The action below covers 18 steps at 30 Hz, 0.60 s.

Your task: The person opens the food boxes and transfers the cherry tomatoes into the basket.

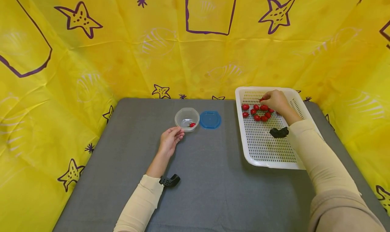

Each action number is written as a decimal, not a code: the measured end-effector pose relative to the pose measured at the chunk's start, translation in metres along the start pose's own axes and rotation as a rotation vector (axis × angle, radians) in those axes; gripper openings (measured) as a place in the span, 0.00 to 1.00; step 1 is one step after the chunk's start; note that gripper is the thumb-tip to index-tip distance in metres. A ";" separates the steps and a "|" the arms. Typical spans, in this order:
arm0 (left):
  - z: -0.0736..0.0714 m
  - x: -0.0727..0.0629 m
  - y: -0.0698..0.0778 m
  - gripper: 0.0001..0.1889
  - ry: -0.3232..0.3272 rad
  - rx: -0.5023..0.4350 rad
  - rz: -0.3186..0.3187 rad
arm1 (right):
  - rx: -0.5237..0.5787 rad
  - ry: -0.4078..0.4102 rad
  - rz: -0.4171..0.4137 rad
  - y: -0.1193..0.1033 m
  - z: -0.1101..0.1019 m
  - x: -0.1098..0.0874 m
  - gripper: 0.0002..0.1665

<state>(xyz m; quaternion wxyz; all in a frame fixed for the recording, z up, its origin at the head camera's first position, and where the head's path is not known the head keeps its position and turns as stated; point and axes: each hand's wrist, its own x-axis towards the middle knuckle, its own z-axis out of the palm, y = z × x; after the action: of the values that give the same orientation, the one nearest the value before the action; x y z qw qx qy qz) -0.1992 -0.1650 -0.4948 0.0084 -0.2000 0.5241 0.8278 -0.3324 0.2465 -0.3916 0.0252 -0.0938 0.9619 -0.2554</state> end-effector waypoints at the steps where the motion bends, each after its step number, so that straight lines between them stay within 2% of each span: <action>1: 0.000 0.000 0.000 0.02 0.000 -0.001 0.000 | 0.002 0.004 0.008 0.003 0.000 -0.001 0.20; 10: 0.001 -0.001 0.000 0.03 0.000 -0.007 0.005 | -0.019 0.011 0.076 0.020 0.003 -0.005 0.18; 14: 0.001 -0.001 0.000 0.02 -0.006 -0.004 0.005 | -0.058 0.003 0.083 0.028 0.004 -0.008 0.16; 18: 0.000 -0.001 0.000 0.02 -0.012 0.001 0.003 | -0.112 0.029 0.087 0.034 0.005 -0.009 0.13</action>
<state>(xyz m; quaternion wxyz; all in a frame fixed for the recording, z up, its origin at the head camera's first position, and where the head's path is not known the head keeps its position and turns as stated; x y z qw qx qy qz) -0.1985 -0.1648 -0.4948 0.0103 -0.1945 0.5247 0.8287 -0.3289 0.2751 -0.4127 0.0169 -0.0495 0.9782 -0.2010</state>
